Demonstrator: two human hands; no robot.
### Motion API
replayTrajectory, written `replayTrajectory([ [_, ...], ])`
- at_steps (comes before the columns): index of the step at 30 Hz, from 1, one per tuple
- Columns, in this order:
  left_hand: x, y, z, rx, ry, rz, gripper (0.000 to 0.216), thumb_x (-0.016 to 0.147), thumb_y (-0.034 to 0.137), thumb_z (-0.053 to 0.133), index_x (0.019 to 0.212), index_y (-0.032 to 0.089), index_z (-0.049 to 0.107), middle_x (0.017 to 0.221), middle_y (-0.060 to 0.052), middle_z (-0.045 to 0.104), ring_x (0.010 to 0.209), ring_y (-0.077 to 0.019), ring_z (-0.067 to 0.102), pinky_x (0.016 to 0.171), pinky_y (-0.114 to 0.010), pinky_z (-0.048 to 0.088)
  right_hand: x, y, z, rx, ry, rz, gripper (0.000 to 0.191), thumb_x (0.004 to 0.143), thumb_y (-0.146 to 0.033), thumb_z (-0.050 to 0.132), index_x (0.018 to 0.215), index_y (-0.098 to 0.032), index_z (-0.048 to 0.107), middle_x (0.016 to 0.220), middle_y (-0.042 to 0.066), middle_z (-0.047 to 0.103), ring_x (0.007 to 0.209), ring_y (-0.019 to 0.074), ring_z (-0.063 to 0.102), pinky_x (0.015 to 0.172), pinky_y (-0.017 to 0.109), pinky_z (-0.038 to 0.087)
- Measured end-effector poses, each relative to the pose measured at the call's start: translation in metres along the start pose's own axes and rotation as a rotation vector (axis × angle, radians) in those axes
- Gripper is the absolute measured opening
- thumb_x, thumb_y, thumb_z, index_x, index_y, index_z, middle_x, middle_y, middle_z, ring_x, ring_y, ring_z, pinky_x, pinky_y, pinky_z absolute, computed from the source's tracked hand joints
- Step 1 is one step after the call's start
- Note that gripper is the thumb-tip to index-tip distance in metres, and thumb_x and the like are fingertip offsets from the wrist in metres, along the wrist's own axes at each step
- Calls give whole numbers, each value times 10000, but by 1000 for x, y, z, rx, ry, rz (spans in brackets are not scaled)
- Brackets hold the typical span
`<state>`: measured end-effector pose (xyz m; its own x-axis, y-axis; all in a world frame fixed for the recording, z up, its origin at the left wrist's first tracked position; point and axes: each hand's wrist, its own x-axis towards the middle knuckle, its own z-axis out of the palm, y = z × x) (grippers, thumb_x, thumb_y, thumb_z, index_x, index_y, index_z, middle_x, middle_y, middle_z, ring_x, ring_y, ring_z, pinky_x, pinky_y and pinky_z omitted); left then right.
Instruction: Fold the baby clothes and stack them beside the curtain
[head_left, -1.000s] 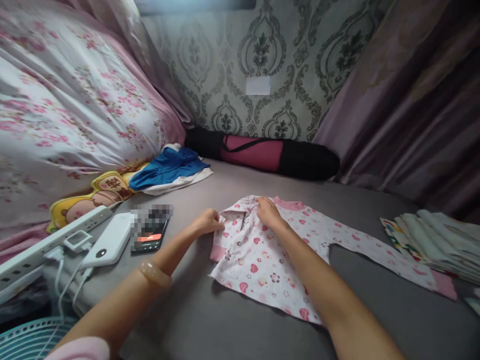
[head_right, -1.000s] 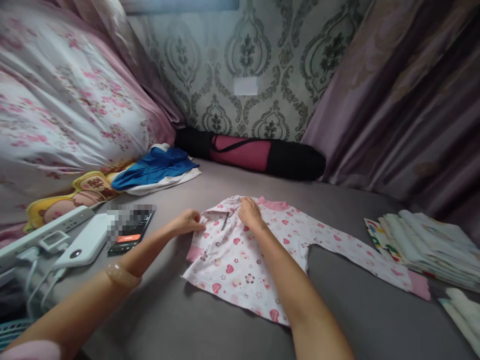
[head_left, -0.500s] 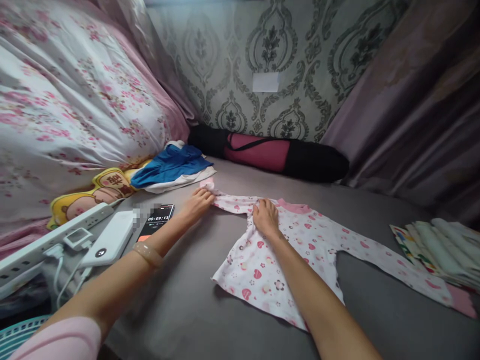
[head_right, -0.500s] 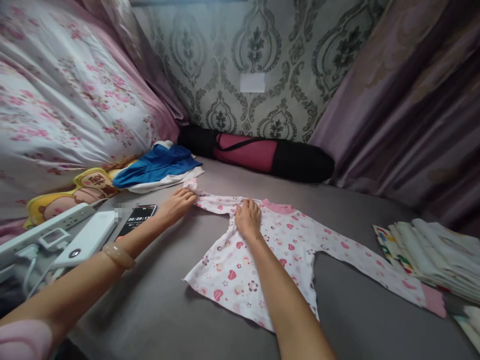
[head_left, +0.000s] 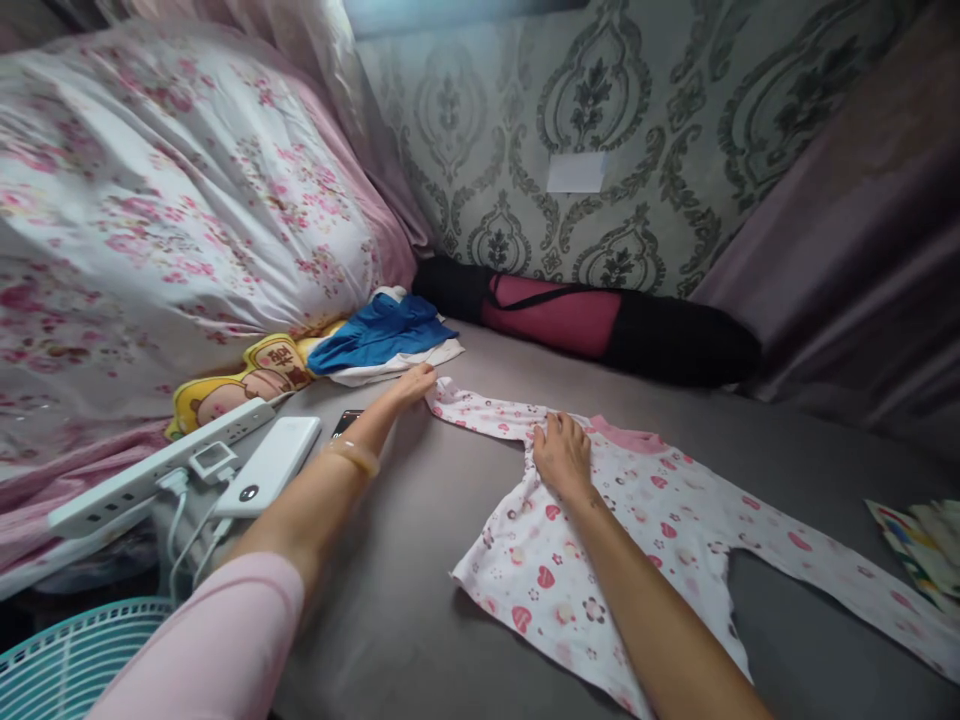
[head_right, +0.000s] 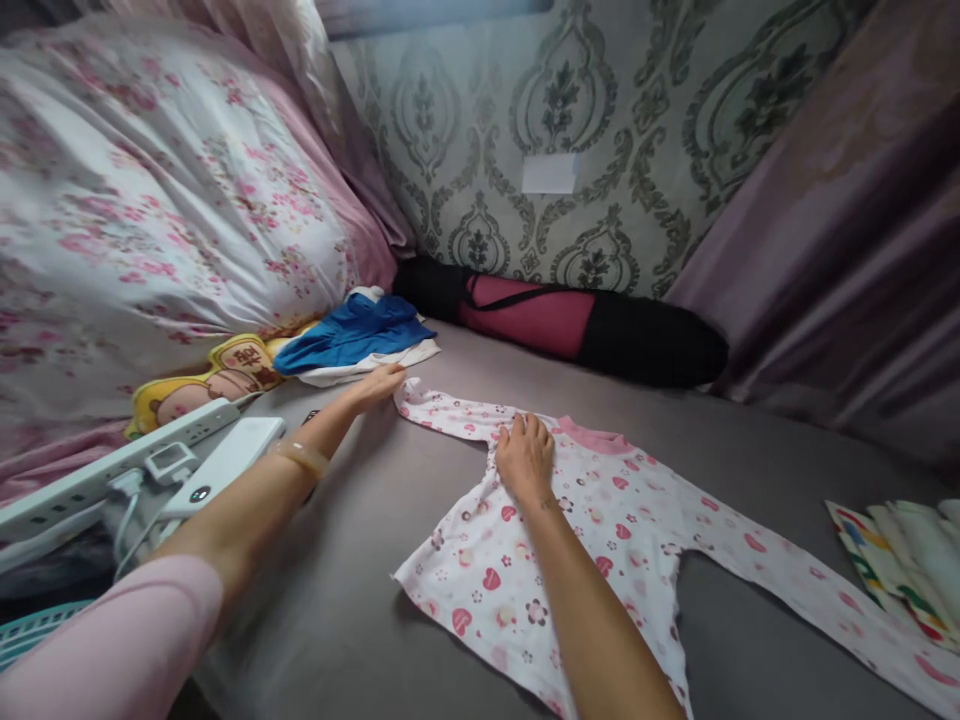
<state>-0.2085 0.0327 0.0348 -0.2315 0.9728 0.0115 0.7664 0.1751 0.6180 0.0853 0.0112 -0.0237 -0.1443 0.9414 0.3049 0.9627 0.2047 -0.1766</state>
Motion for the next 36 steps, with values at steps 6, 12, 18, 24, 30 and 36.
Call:
replayTrajectory([
  [6,7,2,-1,-99,-310,135,436,566,223,513,968,149,665,842,-37,659,788,-187,598,682,-238,445,1,-1,0,-19,-13,5,434,947,-338,377,1299,-125,517,1343,160,488,1211,280,407,990,384,280],
  [12,15,-3,-18,-87,-272,80,328,539,316,573,818,149,612,729,-11,585,725,-182,560,615,-240,418,1,-3,0,-4,-25,25,466,948,-346,367,1353,-140,470,1365,150,468,1240,277,382,1016,388,261],
  [18,18,-13,-41,-317,-364,56,308,590,417,659,749,170,567,677,9,552,624,-123,525,591,-226,414,3,-4,-2,-20,-86,50,506,947,-358,342,1388,-129,437,1418,149,423,1289,278,337,1061,403,217],
  [24,26,-15,-36,-292,-169,-81,351,631,423,638,850,149,617,642,-13,568,563,-130,532,530,-234,412,8,-5,-4,-25,-236,84,571,965,-395,236,1456,-117,327,1530,142,261,1404,287,174,1117,492,76],
  [30,37,-12,-2,125,-7,-238,259,671,210,546,876,99,657,747,-141,659,788,-287,648,655,-317,464,13,-5,-7,-18,-356,125,616,963,-441,172,1495,-136,236,1570,114,156,1429,296,92,1119,526,22],
  [36,23,-3,33,558,177,-93,375,815,106,379,1160,41,512,1128,-283,575,1042,-359,590,799,-425,478,9,-2,-6,-2,-305,115,600,960,-482,176,1496,-220,241,1568,97,176,1424,302,105,1102,553,18],
])
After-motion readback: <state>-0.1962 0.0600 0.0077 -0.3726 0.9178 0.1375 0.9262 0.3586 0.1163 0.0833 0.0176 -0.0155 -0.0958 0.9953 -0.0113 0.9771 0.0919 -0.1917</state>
